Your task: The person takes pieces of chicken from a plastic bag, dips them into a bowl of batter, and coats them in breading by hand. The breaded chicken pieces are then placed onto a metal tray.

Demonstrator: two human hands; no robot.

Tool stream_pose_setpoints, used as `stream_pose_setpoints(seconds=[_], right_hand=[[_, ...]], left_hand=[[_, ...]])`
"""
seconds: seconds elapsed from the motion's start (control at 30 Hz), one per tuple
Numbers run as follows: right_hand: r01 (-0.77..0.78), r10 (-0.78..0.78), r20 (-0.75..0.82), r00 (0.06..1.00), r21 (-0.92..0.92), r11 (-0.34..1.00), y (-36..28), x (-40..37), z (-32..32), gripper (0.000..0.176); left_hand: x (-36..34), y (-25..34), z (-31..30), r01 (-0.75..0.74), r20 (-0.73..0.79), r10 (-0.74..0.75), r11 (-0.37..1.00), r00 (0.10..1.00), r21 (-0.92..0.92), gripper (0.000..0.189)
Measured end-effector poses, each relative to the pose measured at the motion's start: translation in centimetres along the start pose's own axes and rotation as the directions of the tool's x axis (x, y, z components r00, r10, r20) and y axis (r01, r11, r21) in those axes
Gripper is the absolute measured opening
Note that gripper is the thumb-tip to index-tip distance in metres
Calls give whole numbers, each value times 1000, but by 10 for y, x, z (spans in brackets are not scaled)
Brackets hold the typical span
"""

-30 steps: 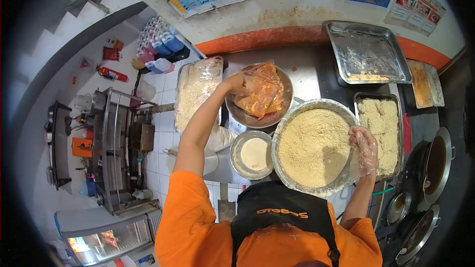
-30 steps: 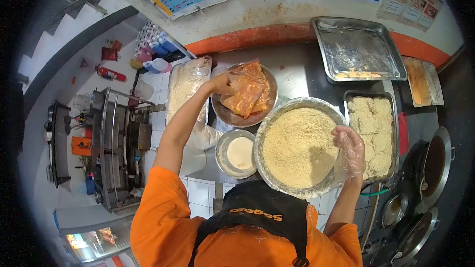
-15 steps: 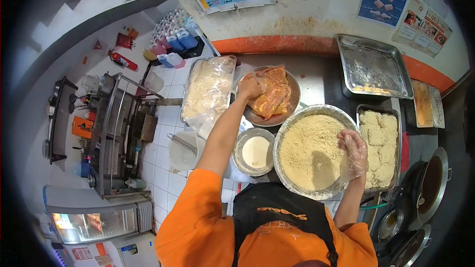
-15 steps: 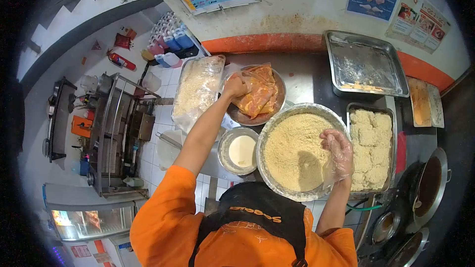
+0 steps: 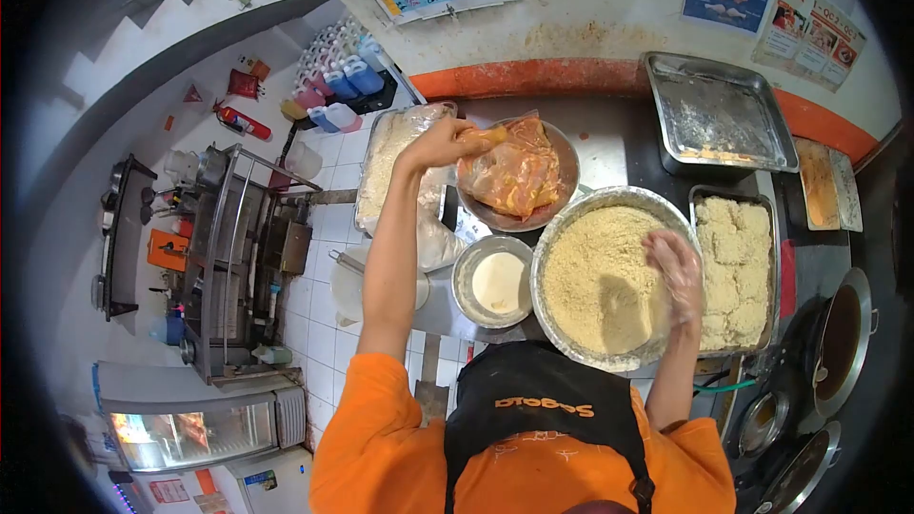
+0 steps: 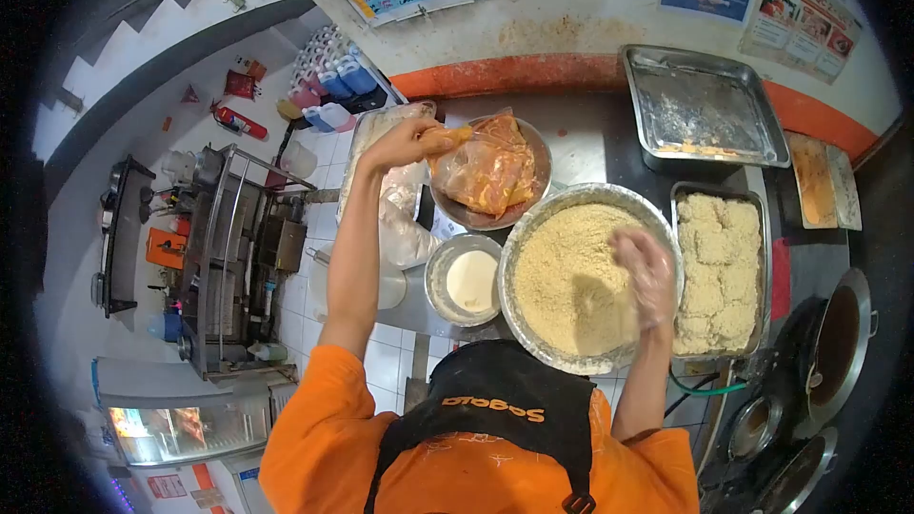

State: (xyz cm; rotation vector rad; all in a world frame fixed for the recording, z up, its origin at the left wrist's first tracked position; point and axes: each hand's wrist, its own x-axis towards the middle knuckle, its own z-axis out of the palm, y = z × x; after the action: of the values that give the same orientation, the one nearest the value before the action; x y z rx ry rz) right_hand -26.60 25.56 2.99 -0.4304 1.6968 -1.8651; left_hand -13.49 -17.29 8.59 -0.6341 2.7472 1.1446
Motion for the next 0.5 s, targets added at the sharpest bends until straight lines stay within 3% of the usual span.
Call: stream_pose_setpoints(seconds=[0.03, 0.1, 0.17, 0.23, 0.27, 0.3, 0.33, 0.37, 0.4, 0.43, 0.47, 0.5], right_hand=[[10, -10, 38, 999, -6, 1000, -5, 8, 19, 32], [58, -64, 103, 993, 67, 996, -10, 23, 67, 37], [88, -109, 148, 983, 140, 986, 4, 35, 91, 40], [96, -129, 406, 905, 101, 990, 16, 47, 125, 51], [33, -48, 487, 872, 39, 999, 15, 44, 127, 50], [126, -53, 269, 962, -264, 956, -2, 21, 138, 42], [143, -54, 374, 926, -215, 966, 11, 22, 134, 41], [456, -288, 445, 848, -334, 825, 23, 17, 131, 42], [325, -201, 419, 885, -249, 912, 23, 11, 141, 41], [374, -211, 473, 856, -283, 883, 35, 17, 142, 43], [363, -195, 497, 845, -266, 893, 44, 22, 144, 43], [350, -178, 519, 836, -254, 902, 51, 27, 148, 43]], left_hand=[[-16, 12, 7, -1, 10, 1, 1000, 1000, 3, 30], [-43, 30, 36, 8, 19, 0, 904, 1000, -428, 34], [-63, 34, 79, -81, -23, 84, 795, 996, -602, 36], [-80, 41, 117, -58, -31, 50, 735, 998, -676, 37], [-91, 43, 135, -41, -36, 21, 669, 999, -742, 38], [-96, 46, 154, -530, -427, 314, 470, 848, -706, 34], [-109, 38, 165, -427, -417, 151, 550, 896, -718, 32], [-129, 54, 164, -467, -541, 74, 610, 838, -640, 26], [-142, 51, 165, -273, -446, -123, 639, 886, -719, 28], [-148, 49, 180, -415, -644, -164, 641, 747, -646, 33], [-130, 24, 201, -454, -786, -152, 744, 600, -490, 41], [-131, 17, 213, -263, -828, -219, 880, 516, -397, 39]])
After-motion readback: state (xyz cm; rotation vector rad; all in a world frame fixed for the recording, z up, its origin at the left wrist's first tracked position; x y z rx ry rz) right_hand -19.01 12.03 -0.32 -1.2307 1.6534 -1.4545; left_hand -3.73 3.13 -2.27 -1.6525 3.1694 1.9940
